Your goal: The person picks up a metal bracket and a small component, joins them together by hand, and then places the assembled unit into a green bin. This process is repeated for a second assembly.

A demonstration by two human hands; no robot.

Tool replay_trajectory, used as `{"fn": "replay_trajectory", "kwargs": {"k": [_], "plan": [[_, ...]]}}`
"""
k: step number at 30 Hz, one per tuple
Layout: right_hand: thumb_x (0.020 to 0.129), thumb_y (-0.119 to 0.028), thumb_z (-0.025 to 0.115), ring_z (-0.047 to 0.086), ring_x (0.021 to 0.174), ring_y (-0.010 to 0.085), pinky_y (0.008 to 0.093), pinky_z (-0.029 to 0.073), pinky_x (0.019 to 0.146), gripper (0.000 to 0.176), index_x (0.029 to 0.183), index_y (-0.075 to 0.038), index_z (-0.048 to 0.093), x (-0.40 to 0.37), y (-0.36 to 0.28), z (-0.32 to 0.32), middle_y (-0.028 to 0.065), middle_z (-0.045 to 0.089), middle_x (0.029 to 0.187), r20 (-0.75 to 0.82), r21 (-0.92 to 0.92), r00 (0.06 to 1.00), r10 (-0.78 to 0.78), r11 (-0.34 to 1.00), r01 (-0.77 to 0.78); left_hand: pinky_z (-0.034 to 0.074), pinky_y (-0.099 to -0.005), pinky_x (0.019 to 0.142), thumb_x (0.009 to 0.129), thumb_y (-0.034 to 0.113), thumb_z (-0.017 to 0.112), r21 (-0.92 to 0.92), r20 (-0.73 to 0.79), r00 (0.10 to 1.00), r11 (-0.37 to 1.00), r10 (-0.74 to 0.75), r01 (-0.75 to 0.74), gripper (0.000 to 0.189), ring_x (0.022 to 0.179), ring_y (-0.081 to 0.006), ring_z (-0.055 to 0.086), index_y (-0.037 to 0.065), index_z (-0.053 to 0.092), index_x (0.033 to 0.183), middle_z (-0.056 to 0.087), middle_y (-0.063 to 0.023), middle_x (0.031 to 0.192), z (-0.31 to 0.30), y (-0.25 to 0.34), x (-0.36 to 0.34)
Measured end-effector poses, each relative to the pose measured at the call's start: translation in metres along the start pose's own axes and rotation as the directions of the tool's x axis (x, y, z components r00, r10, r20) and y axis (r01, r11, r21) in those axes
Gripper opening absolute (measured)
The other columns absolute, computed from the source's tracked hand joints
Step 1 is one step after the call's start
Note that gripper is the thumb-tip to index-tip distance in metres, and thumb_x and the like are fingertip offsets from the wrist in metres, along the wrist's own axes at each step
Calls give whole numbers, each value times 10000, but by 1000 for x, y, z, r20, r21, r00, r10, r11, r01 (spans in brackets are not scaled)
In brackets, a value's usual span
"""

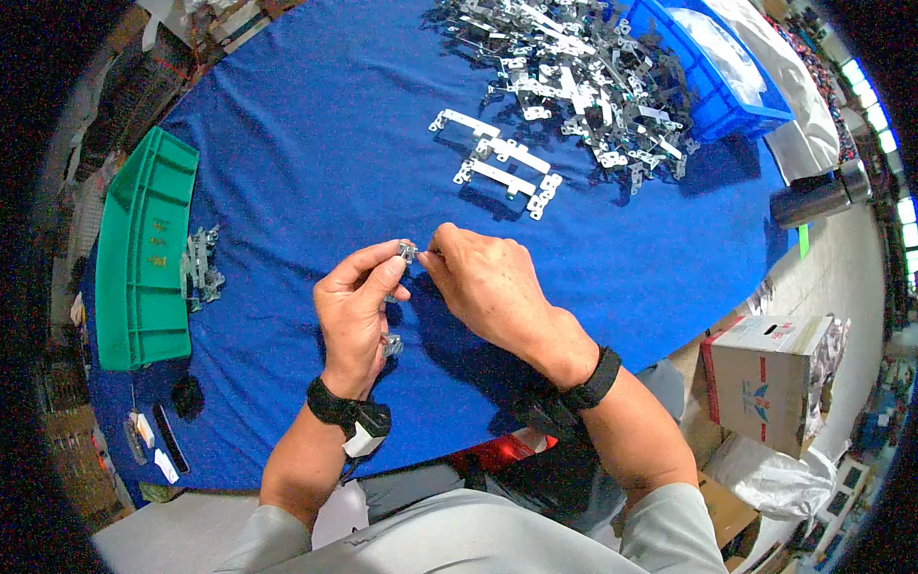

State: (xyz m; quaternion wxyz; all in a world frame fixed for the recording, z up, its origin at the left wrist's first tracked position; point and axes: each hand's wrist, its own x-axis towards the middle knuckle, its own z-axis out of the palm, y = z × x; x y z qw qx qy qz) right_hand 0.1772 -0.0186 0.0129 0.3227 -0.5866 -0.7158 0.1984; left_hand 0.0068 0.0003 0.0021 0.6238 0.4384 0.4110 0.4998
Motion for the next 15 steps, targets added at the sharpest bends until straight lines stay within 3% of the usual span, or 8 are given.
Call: {"fn": "replay_trajectory", "kwargs": {"k": [15], "plan": [[954,-235,612,645,652,391,479,497,548,246,846,-26,541,-1,-1,-2,185,634,724,8,-34,1000,25,999,-24,525,-210,590,894,26,702,-12,-24,1000,1000,-18,18,178,739,-94,648,-15,721,1066,730,-95,980,0,0,0]]}}
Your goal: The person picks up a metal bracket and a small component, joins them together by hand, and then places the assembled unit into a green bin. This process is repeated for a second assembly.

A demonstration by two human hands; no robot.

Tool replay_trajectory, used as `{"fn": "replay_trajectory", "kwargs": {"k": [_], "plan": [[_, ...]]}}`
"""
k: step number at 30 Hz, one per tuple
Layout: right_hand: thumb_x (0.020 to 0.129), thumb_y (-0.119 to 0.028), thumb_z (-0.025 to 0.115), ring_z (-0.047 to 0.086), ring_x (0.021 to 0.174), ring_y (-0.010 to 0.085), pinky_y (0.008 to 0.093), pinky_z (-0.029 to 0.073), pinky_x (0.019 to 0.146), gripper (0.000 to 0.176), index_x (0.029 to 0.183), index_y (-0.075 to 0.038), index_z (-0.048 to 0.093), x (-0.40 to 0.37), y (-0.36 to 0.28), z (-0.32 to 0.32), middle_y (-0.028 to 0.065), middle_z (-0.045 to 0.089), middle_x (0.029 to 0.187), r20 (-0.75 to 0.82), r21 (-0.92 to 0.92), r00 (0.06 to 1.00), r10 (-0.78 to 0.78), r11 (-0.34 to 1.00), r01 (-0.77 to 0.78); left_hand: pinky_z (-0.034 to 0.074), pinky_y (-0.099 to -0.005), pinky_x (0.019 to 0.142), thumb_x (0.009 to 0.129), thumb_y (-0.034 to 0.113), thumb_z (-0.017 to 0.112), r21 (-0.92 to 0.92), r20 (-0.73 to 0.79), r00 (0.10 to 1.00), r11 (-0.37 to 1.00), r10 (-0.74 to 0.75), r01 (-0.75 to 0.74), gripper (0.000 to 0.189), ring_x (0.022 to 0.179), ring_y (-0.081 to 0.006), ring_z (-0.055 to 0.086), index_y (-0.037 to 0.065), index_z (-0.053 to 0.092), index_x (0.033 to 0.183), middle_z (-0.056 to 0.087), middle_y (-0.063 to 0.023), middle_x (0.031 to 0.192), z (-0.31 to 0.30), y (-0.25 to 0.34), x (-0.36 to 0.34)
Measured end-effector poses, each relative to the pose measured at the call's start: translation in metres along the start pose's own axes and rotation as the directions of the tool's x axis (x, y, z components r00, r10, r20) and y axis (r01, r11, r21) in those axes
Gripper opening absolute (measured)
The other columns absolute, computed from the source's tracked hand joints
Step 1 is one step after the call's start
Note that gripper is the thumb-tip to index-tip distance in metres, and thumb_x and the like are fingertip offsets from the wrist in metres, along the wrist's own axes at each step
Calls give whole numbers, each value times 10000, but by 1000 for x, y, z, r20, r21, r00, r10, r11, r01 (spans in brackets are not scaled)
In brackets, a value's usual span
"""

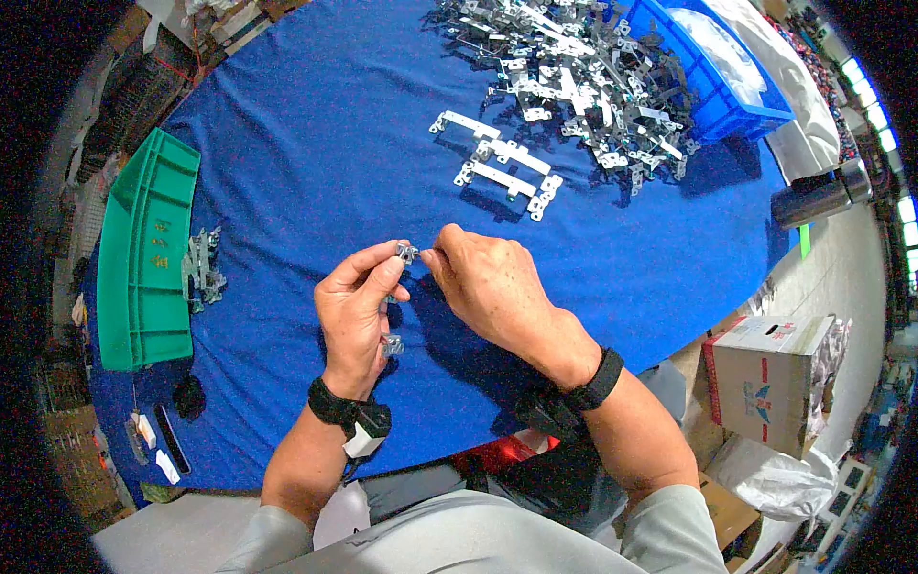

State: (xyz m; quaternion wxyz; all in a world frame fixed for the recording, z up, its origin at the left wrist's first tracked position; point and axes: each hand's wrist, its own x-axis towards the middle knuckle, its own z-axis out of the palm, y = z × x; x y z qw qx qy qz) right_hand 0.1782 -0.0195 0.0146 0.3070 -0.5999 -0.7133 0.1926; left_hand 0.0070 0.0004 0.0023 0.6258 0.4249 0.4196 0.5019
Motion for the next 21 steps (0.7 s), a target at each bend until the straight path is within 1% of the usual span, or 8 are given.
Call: {"fn": "replay_trajectory", "kwargs": {"k": [1,4,7,11,14,17,19,21], "plan": [[954,-234,611,644,649,392,480,495,547,243,849,-27,543,0,0,0,182,631,721,-13,27,1000,-2,1000,3,497,-191,550,892,37,705,10,-10,1000,1000,-5,5,184,699,-88,646,-12,718,1069,737,-95,977,0,0,0],[946,-216,615,642,660,386,475,496,556,218,860,-28,547,0,0,-1,180,629,738,-18,38,1000,-21,999,22,470,-179,525,887,50,716,-1,-20,1000,1000,1,-1,188,664,-84,637,-6,720,1066,739,-82,951,1,-1,0],[928,-179,629,639,680,377,467,497,570,178,878,-29,549,0,1,-2,173,625,766,-77,93,995,-56,994,63,467,-181,520,886,52,717,30,-28,999,999,-32,32,188,660,-86,633,-8,720,1064,736,-79,937,2,5,-1],[911,-143,639,634,695,368,460,495,579,146,894,-29,550,1,-3,-6,167,613,781,-109,122,991,-78,988,91,455,-180,505,887,55,717,9,-21,1000,1000,-16,16,190,657,-88,634,-7,720,1067,733,-77,921,1,1,0],[908,-130,640,629,693,364,455,491,574,132,915,-32,552,0,-4,-5,159,602,777,-113,165,989,-94,980,112,470,-190,518,890,45,710,-6,-12,1000,1000,15,-15,186,667,-93,641,-14,719,1067,731,-85,933,0,-2,1],[914,-132,633,630,697,362,444,493,574,124,927,-36,555,0,-2,-3,159,602,789,-105,122,989,-103,986,116,510,-207,566,888,23,704,15,-7,1000,1000,-24,24,181,700,-104,647,-25,718,1061,728,-95,953,1,1,-1],[919,-138,630,631,695,358,441,494,566,123,930,-41,556,1,-3,-3,155,606,798,-105,112,988,-116,985,128,543,-229,615,888,4,694,-31,3,1000,999,18,-18,174,734,-113,651,-35,717,1056,724,-108,978,1,-1,0],[920,-144,630,632,692,355,441,494,562,124,928,-42,558,0,-4,-2,153,607,798,-100,96,989,-109,988,118,548,-234,621,889,2,692,-21,14,1000,1000,16,-15,175,752,-115,652,-38,716,1058,723,-114,988,0,-2,1]]}}
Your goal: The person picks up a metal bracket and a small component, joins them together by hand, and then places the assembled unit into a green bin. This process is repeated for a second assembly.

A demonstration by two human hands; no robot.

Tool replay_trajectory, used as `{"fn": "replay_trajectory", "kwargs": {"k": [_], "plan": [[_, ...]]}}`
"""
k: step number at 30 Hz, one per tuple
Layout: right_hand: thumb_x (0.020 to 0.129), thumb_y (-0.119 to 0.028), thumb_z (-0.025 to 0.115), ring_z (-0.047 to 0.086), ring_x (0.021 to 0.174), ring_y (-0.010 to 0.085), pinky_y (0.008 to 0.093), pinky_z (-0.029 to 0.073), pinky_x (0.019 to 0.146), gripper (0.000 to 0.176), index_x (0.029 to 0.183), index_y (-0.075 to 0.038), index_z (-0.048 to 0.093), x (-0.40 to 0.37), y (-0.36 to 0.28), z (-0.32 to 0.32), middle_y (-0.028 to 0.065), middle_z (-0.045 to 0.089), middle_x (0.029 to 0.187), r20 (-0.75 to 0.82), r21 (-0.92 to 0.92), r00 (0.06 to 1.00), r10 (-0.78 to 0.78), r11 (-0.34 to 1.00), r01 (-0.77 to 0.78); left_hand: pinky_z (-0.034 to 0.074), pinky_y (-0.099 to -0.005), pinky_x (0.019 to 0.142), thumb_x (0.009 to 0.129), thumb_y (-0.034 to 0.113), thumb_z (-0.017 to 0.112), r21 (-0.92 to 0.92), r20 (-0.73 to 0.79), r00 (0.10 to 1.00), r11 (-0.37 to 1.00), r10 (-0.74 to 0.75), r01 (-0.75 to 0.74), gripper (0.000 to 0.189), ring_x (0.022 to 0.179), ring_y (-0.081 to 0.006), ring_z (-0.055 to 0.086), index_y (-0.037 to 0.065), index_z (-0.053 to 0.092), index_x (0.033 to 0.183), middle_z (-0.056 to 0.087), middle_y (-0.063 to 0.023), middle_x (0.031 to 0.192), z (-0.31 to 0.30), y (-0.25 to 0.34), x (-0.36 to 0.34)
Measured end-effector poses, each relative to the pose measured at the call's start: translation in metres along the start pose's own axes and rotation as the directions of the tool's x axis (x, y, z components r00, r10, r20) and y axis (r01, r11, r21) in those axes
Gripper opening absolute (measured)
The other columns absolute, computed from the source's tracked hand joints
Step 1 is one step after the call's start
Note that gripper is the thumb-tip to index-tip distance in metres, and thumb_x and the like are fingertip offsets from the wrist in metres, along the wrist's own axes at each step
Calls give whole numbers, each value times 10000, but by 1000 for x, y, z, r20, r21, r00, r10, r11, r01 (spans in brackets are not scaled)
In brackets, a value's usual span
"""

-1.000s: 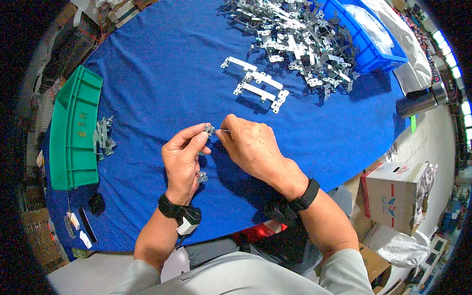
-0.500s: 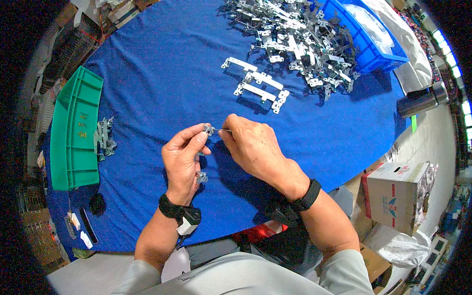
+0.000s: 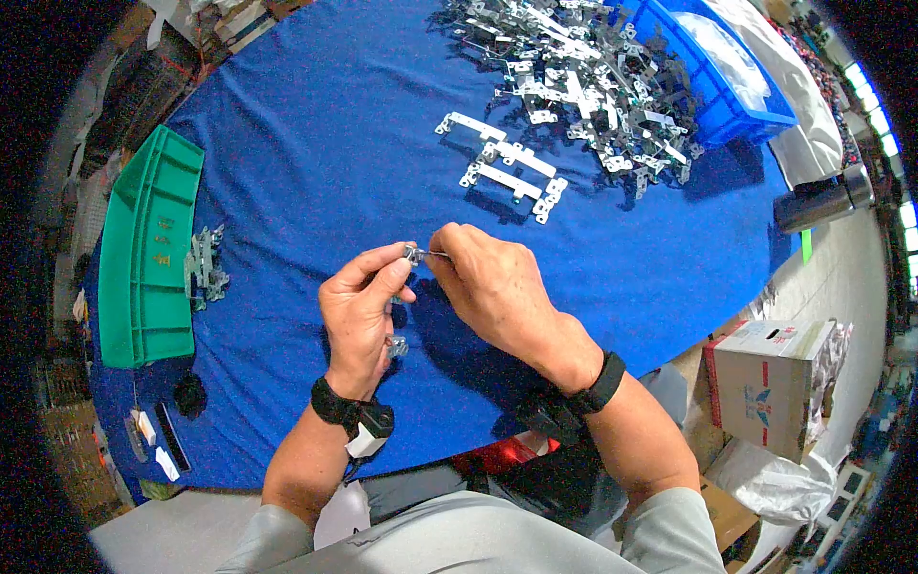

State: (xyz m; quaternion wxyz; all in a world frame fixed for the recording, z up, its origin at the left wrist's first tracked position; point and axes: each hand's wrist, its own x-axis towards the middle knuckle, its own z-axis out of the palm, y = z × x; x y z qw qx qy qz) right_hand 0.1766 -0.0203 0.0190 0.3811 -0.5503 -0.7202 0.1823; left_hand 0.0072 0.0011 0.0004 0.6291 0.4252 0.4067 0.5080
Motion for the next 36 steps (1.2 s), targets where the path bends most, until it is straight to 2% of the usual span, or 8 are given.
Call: {"fn": "replay_trajectory", "kwargs": {"k": [5,14,16,25,28,32,34,36], "plan": [[929,-168,628,634,675,351,440,490,540,152,884,-48,546,-2,3,2,148,605,777,-14,-41,1000,-28,999,27,557,-231,641,895,-7,687,28,26,1000,999,17,-18,170,798,-103,654,-18,726,1060,714,-98,1025,1,0,-1],[964,-238,611,623,605,374,457,480,511,259,817,-48,515,-3,4,1,167,599,685,115,-237,987,110,968,-80,552,-226,654,892,-13,681,87,62,998,996,31,-36,171,817,-104,655,-22,726,1057,707,-105,1062,0,0,-1],[960,-243,614,623,598,374,464,470,488,279,788,-52,505,-2,4,4,163,602,682,-28,17,998,53,998,-52,541,-239,653,885,-26,676,68,42,998,997,43,-46,175,826,-119,651,-10,732,1050,713,-111,1040,2,2,-1],[950,-211,620,629,624,379,465,484,514,234,831,-46,504,-5,6,2,163,605,700,85,-204,995,49,979,-31,548,-242,648,891,-22,673,105,42,998,993,53,-57,167,849,-128,655,-9,732,1046,709,-110,1055,2,0,-2],[953,-226,620,627,604,367,465,477,494,246,820,-53,507,-2,5,5,154,608,692,-70,-3,998,-2,1000,2,557,-229,650,894,-21,678,82,53,997,995,59,-64,167,841,-108,656,-18,726,1054,702,-107,1065,1,-1,-1],[950,-224,627,631,610,371,470,481,504,235,839,-45,522,-2,5,2,162,615,707,-6,-9,1000,8,1000,-8,555,-226,646,896,-18,679,78,58,997,995,51,-56,166,843,-106,655,-17,726,1056,702,-105,1062,1,1,-1],[952,-211,618,640,653,383,479,490,535,211,867,-36,535,-4,7,3,179,625,746,98,-143,993,62,989,-48,539,-233,638,892,-14,677,94,50,997,994,57,-62,174,840,-122,651,-5,731,1058,709,-103,1046,2,1,-1],[956,-215,613,635,646,383,478,487,530,219,858,-38,528,-3,5,4,176,619,735,72,-126,996,61,991,-51,539,-233,638,892,-14,677,93,47,997,994,56,-60,173,838,-120,650,-5,731,1057,709,-102,1045,2,2,-2]]}}
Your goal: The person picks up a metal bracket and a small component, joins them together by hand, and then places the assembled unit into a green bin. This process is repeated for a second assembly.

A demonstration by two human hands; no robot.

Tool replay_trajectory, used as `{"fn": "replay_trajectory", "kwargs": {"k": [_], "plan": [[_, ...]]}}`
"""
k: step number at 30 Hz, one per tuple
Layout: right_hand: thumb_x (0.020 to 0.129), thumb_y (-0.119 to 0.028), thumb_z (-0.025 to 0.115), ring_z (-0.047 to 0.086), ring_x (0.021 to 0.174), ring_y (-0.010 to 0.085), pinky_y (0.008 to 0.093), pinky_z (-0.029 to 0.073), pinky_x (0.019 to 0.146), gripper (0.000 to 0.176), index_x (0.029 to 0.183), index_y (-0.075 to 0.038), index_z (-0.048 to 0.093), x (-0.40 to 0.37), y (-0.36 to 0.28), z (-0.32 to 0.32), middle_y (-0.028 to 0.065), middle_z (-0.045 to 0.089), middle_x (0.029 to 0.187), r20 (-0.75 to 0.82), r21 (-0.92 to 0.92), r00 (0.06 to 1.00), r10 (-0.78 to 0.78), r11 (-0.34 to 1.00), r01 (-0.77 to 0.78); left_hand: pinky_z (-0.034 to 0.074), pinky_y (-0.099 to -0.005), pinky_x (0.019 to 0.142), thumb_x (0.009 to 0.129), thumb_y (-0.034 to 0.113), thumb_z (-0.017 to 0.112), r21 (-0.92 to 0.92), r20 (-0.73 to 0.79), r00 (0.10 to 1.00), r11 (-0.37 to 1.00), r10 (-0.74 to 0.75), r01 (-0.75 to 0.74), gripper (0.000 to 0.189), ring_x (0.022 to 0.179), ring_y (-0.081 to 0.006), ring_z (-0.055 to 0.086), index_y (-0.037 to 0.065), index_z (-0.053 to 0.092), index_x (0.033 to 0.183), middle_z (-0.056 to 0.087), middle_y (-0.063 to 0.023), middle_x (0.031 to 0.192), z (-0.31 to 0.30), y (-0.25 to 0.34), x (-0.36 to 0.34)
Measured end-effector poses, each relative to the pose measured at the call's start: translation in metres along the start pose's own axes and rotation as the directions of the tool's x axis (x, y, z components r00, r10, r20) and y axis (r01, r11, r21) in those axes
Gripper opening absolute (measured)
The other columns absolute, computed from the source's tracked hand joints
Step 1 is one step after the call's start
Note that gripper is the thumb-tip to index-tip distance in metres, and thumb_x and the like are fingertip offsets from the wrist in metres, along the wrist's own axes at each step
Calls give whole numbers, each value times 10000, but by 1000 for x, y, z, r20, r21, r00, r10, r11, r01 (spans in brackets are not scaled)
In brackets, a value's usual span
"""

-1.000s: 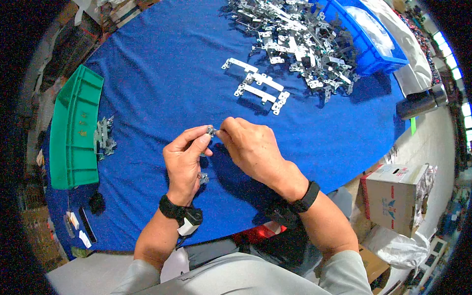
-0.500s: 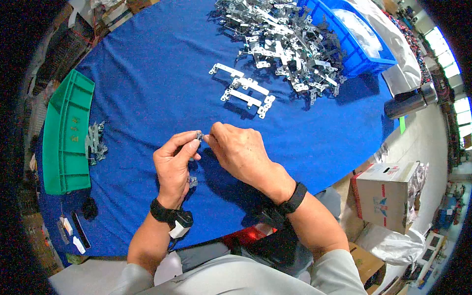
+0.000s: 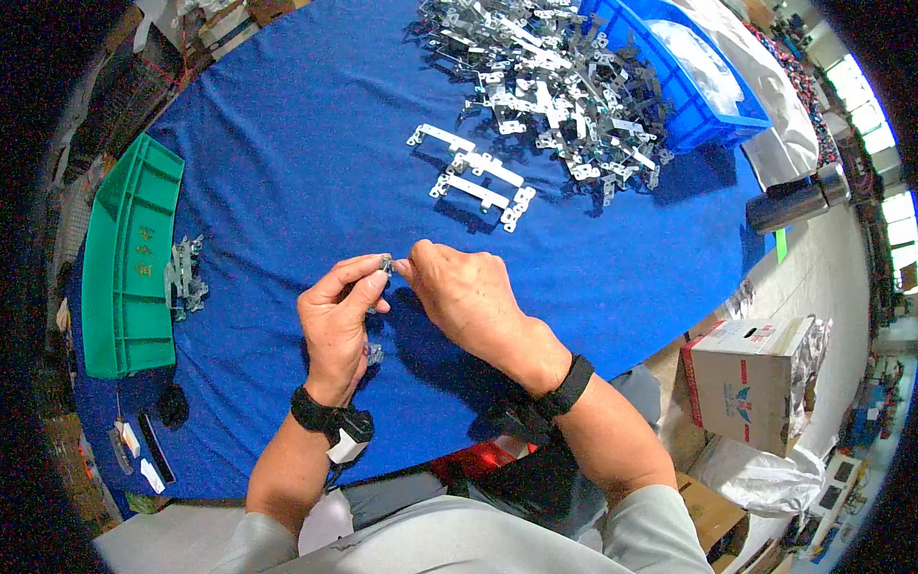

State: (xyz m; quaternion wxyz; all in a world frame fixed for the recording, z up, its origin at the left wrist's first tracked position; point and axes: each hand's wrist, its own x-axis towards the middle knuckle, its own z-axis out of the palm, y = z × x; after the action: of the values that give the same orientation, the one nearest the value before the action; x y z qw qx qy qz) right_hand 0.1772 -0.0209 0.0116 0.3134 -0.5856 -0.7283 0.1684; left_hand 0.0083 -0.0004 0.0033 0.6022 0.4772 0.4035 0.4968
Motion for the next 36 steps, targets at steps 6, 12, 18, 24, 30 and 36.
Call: {"fn": "replay_trajectory", "kwargs": {"k": [6,12,18,24,30,36], "plan": [[964,-221,604,628,634,382,478,481,518,224,859,-44,515,2,1,-3,167,613,716,-41,54,998,-38,998,40,547,-230,640,897,-14,676,-10,-6,1000,1000,-9,9,164,832,-110,650,-17,727,1053,705,-102,1051,-1,-1,1],[959,-200,602,629,659,388,480,484,538,196,883,-42,516,0,-2,-3,173,619,748,-24,41,1000,-18,999,19,551,-235,640,896,-17,676,-19,-11,1000,1000,-13,13,166,829,-111,651,-20,726,1054,708,-104,1051,0,-2,0],[946,-189,616,630,667,392,480,489,552,186,912,-35,519,0,3,-3,180,624,777,36,23,999,-9,1000,8,556,-227,646,900,-13,677,-16,5,1000,1000,-10,10,166,834,-106,655,-20,723,1059,701,-104,1065,-2,-3,1],[941,-188,621,632,673,397,481,494,561,182,924,-33,527,2,-3,-6,183,625,789,-13,102,1000,-21,995,22,550,-232,641,894,-18,676,-29,-5,1000,1000,-10,10,168,832,-114,654,-19,725,1055,707,-108,1060,-2,-3,1],[939,-183,625,638,682,398,482,501,572,184,932,-27,528,1,-4,-7,189,630,805,32,57,999,-9,998,8,544,-238,637,894,-19,671,-19,-9,1000,1000,-10,10,167,833,-121,652,-16,728,1051,713,-114,1061,-1,-3,0],[942,-191,626,647,687,388,474,505,571,187,938,-28,534,0,3,-4,188,634,804,20,60,999,-27,998,25,546,-238,640,896,-15,671,-23,-3,1000,1000,-12,12,168,842,-122,657,-16,727,1054,713,-116,1067,-2,-4,0]]}}
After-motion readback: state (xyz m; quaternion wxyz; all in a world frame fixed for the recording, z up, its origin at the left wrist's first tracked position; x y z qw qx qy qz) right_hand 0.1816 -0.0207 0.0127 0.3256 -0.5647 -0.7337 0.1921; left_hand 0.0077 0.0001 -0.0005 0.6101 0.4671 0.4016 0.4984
